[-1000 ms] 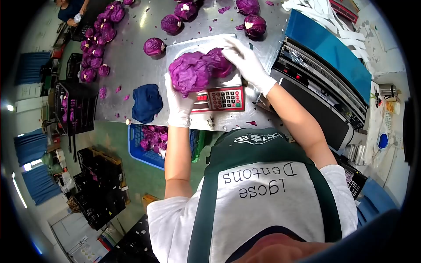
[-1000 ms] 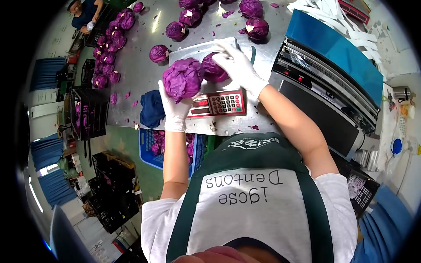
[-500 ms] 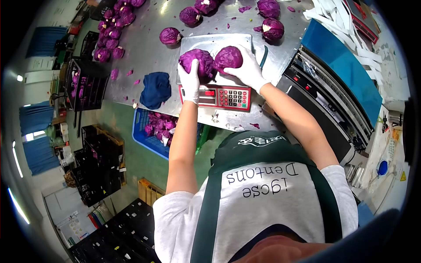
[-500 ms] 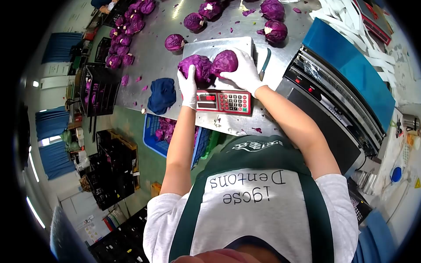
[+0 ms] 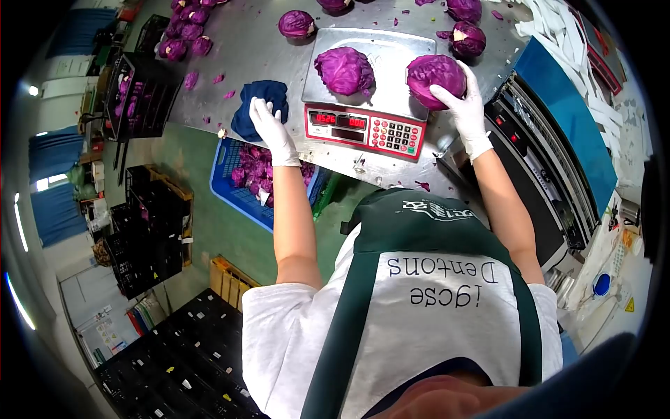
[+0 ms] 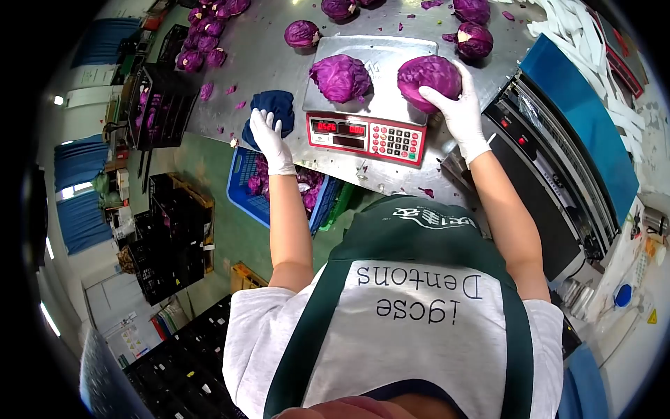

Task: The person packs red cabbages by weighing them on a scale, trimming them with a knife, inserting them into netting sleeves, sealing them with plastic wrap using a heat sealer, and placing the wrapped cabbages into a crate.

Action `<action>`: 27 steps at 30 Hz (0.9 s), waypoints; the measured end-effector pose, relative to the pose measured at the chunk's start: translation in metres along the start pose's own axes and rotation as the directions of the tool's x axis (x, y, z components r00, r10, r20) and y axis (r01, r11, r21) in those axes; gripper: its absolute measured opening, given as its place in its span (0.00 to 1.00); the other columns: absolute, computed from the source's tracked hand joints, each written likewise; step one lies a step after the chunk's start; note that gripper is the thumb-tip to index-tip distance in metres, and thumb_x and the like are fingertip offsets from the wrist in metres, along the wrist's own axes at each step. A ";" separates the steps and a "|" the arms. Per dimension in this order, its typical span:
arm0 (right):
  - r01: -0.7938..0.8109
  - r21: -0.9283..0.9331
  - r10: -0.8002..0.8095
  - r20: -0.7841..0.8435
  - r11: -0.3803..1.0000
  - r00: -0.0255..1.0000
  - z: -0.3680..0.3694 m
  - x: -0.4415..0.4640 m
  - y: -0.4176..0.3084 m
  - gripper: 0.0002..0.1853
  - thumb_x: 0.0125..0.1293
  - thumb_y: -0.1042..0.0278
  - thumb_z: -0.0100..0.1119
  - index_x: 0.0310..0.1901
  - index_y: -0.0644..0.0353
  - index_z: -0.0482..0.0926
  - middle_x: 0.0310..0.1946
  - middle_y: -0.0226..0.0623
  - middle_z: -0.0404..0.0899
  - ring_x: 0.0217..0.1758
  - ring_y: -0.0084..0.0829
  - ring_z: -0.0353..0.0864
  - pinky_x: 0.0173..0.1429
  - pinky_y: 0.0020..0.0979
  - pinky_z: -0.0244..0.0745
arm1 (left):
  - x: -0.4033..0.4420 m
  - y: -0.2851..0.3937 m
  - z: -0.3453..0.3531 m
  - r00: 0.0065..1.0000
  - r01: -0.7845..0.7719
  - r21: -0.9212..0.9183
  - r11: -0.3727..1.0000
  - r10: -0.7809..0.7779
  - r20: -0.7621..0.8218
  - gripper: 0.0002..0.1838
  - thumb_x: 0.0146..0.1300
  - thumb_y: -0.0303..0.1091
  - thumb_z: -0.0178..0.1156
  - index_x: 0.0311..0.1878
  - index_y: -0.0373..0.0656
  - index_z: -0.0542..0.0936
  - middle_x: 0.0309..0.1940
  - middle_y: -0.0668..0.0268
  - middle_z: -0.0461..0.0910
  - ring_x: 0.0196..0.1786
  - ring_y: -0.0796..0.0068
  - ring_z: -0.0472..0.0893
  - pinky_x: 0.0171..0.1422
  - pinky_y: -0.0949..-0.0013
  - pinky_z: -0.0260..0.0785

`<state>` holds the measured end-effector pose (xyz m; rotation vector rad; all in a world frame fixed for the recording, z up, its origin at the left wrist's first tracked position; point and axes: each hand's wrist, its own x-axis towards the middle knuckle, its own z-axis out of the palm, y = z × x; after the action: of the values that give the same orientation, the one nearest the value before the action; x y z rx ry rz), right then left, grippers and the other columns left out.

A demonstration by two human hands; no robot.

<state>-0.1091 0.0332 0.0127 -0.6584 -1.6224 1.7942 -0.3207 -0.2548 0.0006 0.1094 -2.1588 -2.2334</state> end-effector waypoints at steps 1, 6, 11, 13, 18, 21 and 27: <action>-0.029 -0.011 0.029 0.007 1.000 1.000 -0.001 -0.001 -0.004 0.42 0.52 0.68 0.77 0.66 0.61 0.62 0.57 0.41 0.74 0.58 0.31 0.76 0.65 0.32 0.72 | 0.000 0.003 -0.002 1.000 0.006 0.001 1.000 -0.006 -0.013 0.28 0.74 0.48 0.47 0.70 0.43 0.63 0.63 0.61 0.69 0.64 0.66 0.71 0.66 0.60 0.62; 0.001 -0.024 -0.001 0.020 1.000 1.000 0.002 0.002 -0.004 0.43 0.51 0.67 0.77 0.66 0.61 0.63 0.57 0.41 0.73 0.59 0.32 0.76 0.65 0.33 0.73 | 0.002 0.010 0.002 0.999 -0.019 -0.037 0.999 0.021 0.046 0.27 0.74 0.48 0.47 0.69 0.43 0.65 0.64 0.60 0.69 0.64 0.65 0.71 0.66 0.61 0.63; -0.027 -0.047 0.029 0.046 0.999 0.999 0.007 0.003 -0.005 0.44 0.49 0.66 0.79 0.66 0.58 0.63 0.59 0.41 0.73 0.60 0.34 0.76 0.64 0.35 0.75 | -0.002 0.009 0.025 0.988 -0.032 -0.041 0.999 0.038 0.152 0.26 0.74 0.45 0.49 0.68 0.41 0.66 0.65 0.57 0.69 0.66 0.63 0.70 0.67 0.61 0.63; -0.039 -0.030 0.040 0.048 0.999 0.998 0.014 0.001 -0.011 0.44 0.48 0.65 0.79 0.66 0.58 0.64 0.58 0.41 0.74 0.59 0.34 0.77 0.63 0.35 0.75 | -0.009 0.009 0.037 0.978 -0.049 -0.016 0.999 0.051 0.200 0.25 0.74 0.42 0.50 0.68 0.39 0.66 0.65 0.55 0.69 0.67 0.62 0.70 0.68 0.61 0.63; -0.020 -0.069 0.024 0.056 0.997 0.998 0.014 0.011 -0.002 0.44 0.47 0.64 0.79 0.65 0.60 0.65 0.56 0.41 0.75 0.59 0.32 0.77 0.65 0.33 0.72 | -0.042 0.011 0.068 0.894 -0.307 0.181 0.935 0.217 0.393 0.28 0.69 0.34 0.58 0.70 0.40 0.63 0.66 0.55 0.66 0.67 0.61 0.68 0.71 0.60 0.61; -0.027 -0.117 0.035 0.063 0.993 0.997 0.014 0.037 0.000 0.47 0.47 0.58 0.79 0.67 0.62 0.63 0.57 0.44 0.74 0.61 0.35 0.75 0.67 0.34 0.70 | -0.055 0.011 0.080 0.880 -0.349 0.212 0.913 0.242 0.408 0.31 0.68 0.35 0.59 0.71 0.40 0.61 0.67 0.54 0.62 0.68 0.60 0.66 0.70 0.57 0.61; -0.031 -0.340 0.002 -0.083 0.940 0.997 0.034 0.137 0.004 0.48 0.45 0.50 0.79 0.64 0.65 0.65 0.58 0.47 0.74 0.59 0.38 0.77 0.64 0.34 0.72 | -0.036 -0.004 0.059 0.946 -0.226 0.197 0.954 0.167 0.277 0.26 0.72 0.35 0.53 0.70 0.39 0.63 0.67 0.53 0.65 0.69 0.60 0.67 0.72 0.61 0.58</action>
<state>-0.2279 0.1099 0.0190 -0.8900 -1.8954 1.4858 -0.2888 -0.1930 -0.0002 -0.3991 -2.4207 -1.9799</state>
